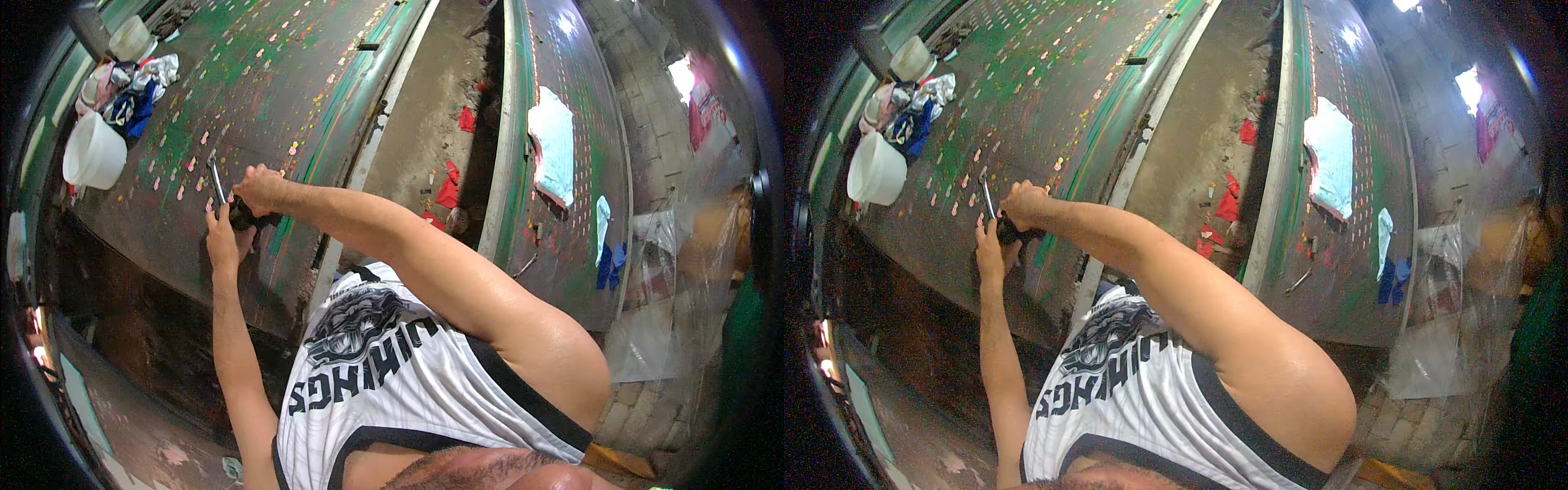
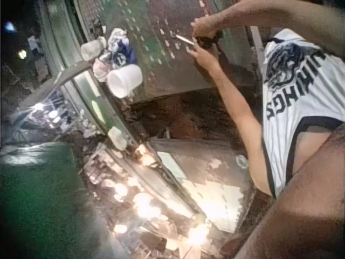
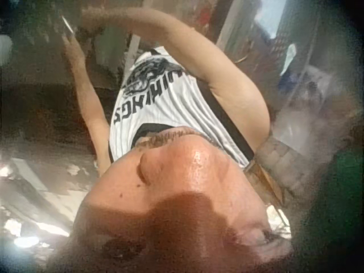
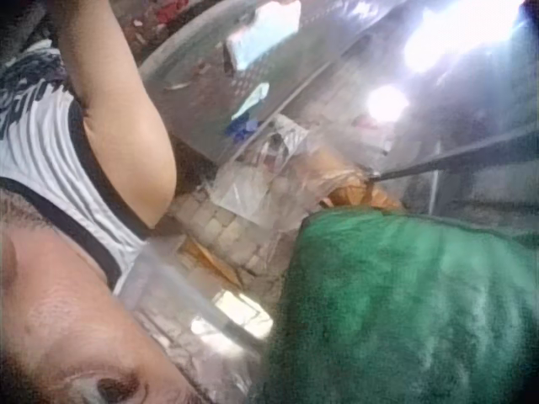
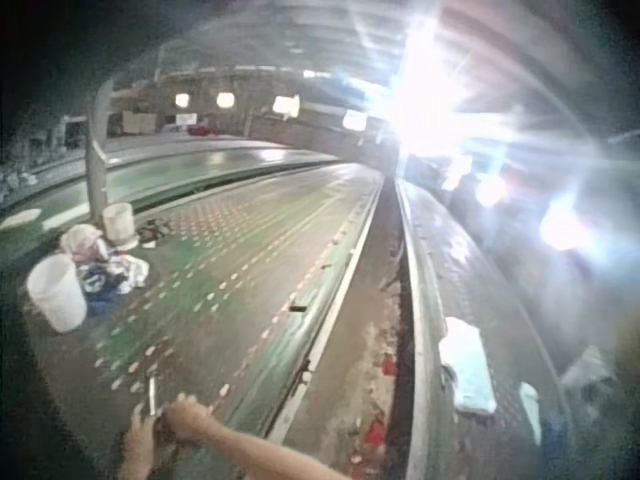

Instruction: The person repeatedly picks up small cylindrical objects and places them into holes on a large green board. Later, the person handles a bundle of pastel-colored fabric, unties it, and begins to unfold the contents.

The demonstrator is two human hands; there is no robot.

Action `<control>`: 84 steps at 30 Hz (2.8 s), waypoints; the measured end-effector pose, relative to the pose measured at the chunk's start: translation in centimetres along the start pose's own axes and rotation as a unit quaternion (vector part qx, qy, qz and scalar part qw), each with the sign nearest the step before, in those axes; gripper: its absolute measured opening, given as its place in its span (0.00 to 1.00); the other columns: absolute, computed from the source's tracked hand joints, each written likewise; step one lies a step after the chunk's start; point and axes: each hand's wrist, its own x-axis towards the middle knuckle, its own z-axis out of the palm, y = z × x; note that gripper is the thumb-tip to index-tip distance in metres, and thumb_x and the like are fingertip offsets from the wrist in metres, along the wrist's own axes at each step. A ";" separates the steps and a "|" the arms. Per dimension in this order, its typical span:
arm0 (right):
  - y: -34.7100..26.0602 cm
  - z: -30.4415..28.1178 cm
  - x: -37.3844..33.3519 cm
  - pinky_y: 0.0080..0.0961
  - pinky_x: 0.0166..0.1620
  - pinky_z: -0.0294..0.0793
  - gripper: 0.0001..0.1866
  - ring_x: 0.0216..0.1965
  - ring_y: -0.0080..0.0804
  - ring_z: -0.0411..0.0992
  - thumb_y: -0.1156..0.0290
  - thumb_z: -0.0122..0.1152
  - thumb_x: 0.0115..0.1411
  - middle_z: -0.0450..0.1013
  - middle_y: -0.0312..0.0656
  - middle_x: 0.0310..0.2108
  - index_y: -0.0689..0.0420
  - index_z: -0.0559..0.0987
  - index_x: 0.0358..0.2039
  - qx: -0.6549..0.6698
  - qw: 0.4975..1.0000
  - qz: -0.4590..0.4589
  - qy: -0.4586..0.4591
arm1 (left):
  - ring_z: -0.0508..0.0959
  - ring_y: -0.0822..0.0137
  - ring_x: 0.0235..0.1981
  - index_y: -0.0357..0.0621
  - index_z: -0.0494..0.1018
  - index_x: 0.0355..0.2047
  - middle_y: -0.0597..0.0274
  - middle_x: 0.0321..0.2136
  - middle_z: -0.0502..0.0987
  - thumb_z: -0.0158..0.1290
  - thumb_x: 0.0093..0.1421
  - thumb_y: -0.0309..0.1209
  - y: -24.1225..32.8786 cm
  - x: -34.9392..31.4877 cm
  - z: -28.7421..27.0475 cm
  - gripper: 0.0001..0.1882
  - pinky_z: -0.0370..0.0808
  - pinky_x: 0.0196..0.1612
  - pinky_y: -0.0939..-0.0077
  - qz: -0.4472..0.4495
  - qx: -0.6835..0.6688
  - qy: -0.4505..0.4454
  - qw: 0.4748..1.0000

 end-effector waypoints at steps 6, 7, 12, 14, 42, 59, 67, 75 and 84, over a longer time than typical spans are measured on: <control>0.7 -0.9 -2.3 0.50 0.47 0.86 0.27 0.50 0.54 0.82 0.59 0.74 0.46 0.83 0.53 0.43 0.48 0.87 0.49 0.091 0.995 -0.005 0.051 | 0.81 0.36 0.51 0.49 0.72 0.63 0.44 0.58 0.69 0.70 0.57 0.29 1.6 -1.4 -0.2 0.33 0.82 0.51 0.47 -0.048 0.052 0.023 0.997; 0.5 -1.4 -2.9 0.46 0.48 0.85 0.25 0.47 0.52 0.84 0.58 0.72 0.44 0.84 0.51 0.41 0.50 0.87 0.45 0.100 0.994 -0.004 0.046 | 0.82 0.38 0.50 0.50 0.73 0.59 0.48 0.58 0.70 0.69 0.56 0.27 2.1 -2.0 -0.3 0.30 0.82 0.51 0.48 -0.035 0.017 0.062 0.997; 0.6 -2.1 -4.1 0.48 0.49 0.85 0.29 0.48 0.53 0.84 0.56 0.71 0.43 0.84 0.50 0.43 0.51 0.87 0.48 0.230 0.972 0.045 0.026 | 0.83 0.42 0.49 0.50 0.74 0.53 0.53 0.53 0.73 0.68 0.54 0.25 3.0 -2.4 -0.9 0.26 0.82 0.49 0.48 0.023 -0.025 0.137 0.990; 1.1 -2.3 -4.4 0.48 0.44 0.87 0.30 0.48 0.49 0.84 0.57 0.72 0.41 0.84 0.51 0.43 0.52 0.86 0.48 0.289 0.954 0.073 -0.006 | 0.83 0.42 0.48 0.50 0.75 0.51 0.53 0.52 0.74 0.67 0.54 0.25 3.3 -2.3 -1.1 0.24 0.81 0.49 0.49 -0.003 -0.032 0.105 0.994; -6.5 12.5 -48.2 0.43 0.47 0.88 0.30 0.45 0.42 0.82 0.79 0.62 0.49 0.79 0.50 0.46 0.56 0.75 0.55 0.951 0.286 -0.030 0.109 | 0.76 0.67 0.25 0.39 0.69 0.65 0.44 0.58 0.75 0.55 0.49 0.24 15.7 -22.6 -3.0 0.38 0.71 0.22 0.77 -0.162 -0.792 -0.417 0.415; -14.9 20.1 -59.8 0.42 0.53 0.85 0.33 0.50 0.49 0.82 0.78 0.79 0.50 0.76 0.58 0.51 0.59 0.73 0.56 0.899 0.157 -0.025 0.407 | 0.82 0.52 0.45 0.38 0.73 0.57 0.47 0.54 0.76 0.57 0.47 0.28 29.1 -20.7 5.5 0.32 0.82 0.39 0.67 -0.186 -0.567 -0.705 0.383; -17.8 20.2 -60.2 0.45 0.50 0.84 0.37 0.45 0.49 0.82 0.66 0.83 0.47 0.76 0.58 0.52 0.57 0.72 0.55 0.805 0.148 0.064 0.571 | 0.80 0.47 0.55 0.39 0.75 0.55 0.46 0.61 0.70 0.55 0.47 0.27 35.2 -19.5 8.7 0.30 0.83 0.50 0.59 -0.105 -0.522 -0.779 0.331; -22.3 20.4 -62.5 0.45 0.50 0.82 0.34 0.45 0.49 0.82 0.63 0.80 0.52 0.75 0.55 0.52 0.55 0.73 0.56 0.720 0.043 0.028 0.692 | 0.82 0.49 0.52 0.37 0.74 0.55 0.46 0.63 0.70 0.59 0.51 0.30 40.9 -23.1 10.1 0.28 0.83 0.44 0.58 -0.100 -0.432 -0.836 0.322; -25.8 25.8 -70.7 0.41 0.47 0.83 0.33 0.43 0.48 0.82 0.66 0.82 0.55 0.75 0.53 0.50 0.51 0.71 0.56 0.649 0.033 0.039 0.759 | 0.78 0.59 0.47 0.44 0.73 0.55 0.47 0.65 0.69 0.58 0.56 0.29 46.1 -31.4 14.5 0.24 0.79 0.47 0.65 -0.224 -0.355 -0.864 0.279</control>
